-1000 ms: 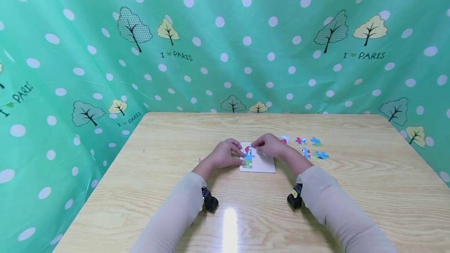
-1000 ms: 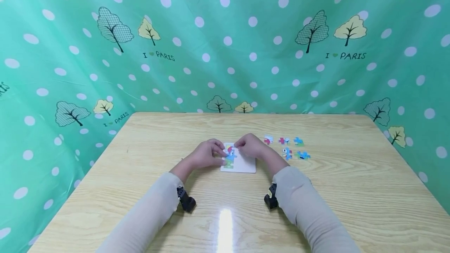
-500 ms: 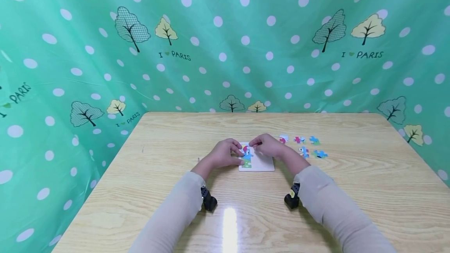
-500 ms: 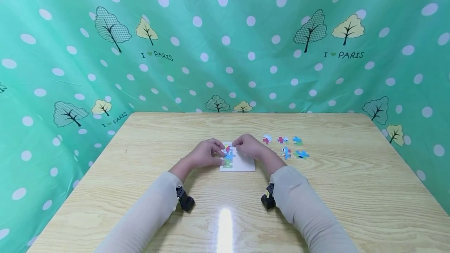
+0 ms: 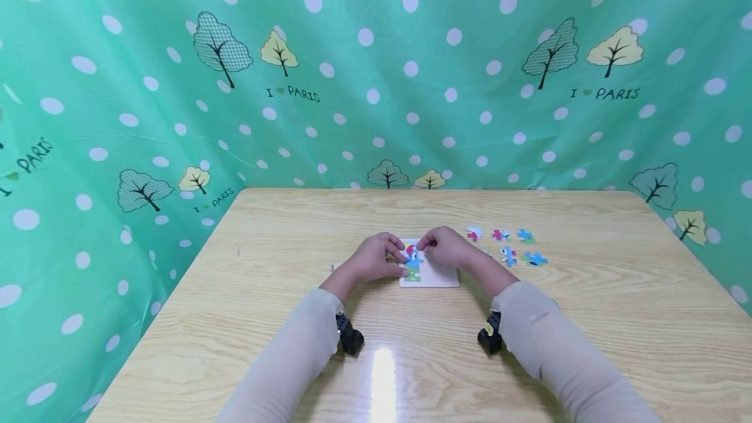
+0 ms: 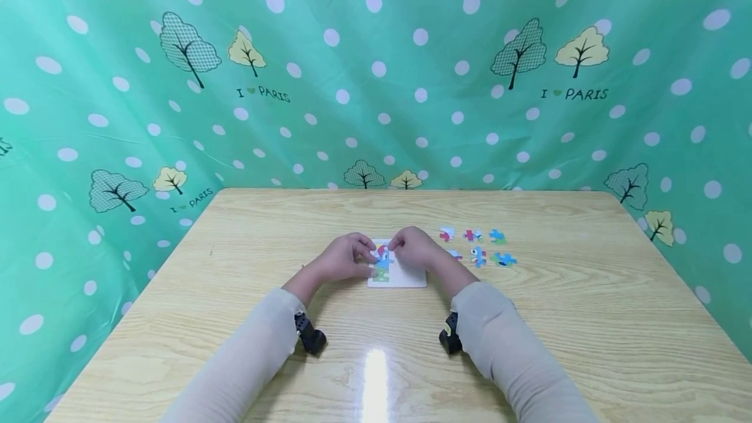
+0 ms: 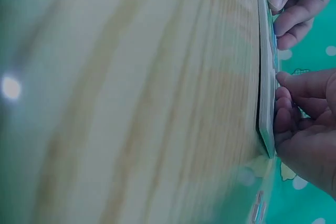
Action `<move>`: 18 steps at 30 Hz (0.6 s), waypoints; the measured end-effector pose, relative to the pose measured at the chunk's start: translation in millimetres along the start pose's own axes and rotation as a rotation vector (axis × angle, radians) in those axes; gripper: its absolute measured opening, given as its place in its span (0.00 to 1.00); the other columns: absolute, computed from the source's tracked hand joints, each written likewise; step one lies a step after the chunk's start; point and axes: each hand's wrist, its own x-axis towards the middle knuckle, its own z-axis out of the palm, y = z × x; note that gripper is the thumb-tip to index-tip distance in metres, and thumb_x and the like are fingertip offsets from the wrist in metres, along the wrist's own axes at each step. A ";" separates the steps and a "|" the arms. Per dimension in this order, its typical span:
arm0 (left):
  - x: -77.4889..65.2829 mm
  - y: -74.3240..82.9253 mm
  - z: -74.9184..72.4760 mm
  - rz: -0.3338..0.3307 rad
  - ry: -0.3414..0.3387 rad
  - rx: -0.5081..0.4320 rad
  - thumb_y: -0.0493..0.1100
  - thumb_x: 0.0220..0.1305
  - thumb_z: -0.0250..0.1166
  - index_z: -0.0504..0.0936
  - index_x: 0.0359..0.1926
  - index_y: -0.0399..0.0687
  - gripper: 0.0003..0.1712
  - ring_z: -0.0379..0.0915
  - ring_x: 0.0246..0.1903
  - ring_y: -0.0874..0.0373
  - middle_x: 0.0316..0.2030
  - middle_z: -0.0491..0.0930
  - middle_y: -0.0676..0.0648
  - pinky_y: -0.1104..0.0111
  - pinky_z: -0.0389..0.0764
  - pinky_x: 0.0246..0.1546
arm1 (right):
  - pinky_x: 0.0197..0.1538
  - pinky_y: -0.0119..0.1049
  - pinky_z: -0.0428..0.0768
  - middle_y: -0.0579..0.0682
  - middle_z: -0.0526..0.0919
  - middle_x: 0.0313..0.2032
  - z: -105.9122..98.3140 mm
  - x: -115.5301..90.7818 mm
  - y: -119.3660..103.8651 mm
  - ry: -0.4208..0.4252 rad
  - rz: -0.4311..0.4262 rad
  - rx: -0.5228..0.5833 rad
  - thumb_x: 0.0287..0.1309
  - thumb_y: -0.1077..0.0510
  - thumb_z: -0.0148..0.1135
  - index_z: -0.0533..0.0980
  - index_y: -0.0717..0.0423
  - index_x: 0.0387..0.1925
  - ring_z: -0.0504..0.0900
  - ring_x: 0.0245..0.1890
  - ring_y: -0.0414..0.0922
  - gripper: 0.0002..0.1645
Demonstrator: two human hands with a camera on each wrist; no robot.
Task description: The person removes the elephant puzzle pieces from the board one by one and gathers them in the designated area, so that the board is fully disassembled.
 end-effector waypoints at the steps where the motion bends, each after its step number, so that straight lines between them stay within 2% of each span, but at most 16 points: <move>1: -0.2 0.3 0.2 -0.003 -0.001 0.002 0.45 0.50 0.78 0.89 0.34 0.49 0.10 0.70 0.54 0.54 0.48 0.76 0.53 0.60 0.67 0.62 | 0.55 0.47 0.74 0.55 0.81 0.43 0.2 0.6 1.0 -0.005 -0.007 -0.004 0.61 0.71 0.52 0.82 0.62 0.42 0.77 0.46 0.50 0.14; 9: -0.7 1.1 0.7 0.009 0.009 -0.009 0.44 0.50 0.78 0.89 0.33 0.48 0.10 0.70 0.53 0.54 0.48 0.76 0.52 0.60 0.67 0.61 | 0.53 0.44 0.74 0.54 0.79 0.41 2.3 6.5 6.0 -0.052 -0.023 0.006 0.62 0.71 0.50 0.79 0.65 0.45 0.75 0.44 0.48 0.14; 18: -0.9 1.5 0.0 0.010 0.000 -0.016 0.43 0.51 0.78 0.89 0.33 0.48 0.08 0.69 0.52 0.54 0.48 0.74 0.52 0.60 0.67 0.60 | 0.48 0.41 0.75 0.52 0.78 0.37 4.7 5.5 5.4 -0.028 -0.022 0.013 0.61 0.69 0.54 0.78 0.66 0.44 0.74 0.40 0.46 0.11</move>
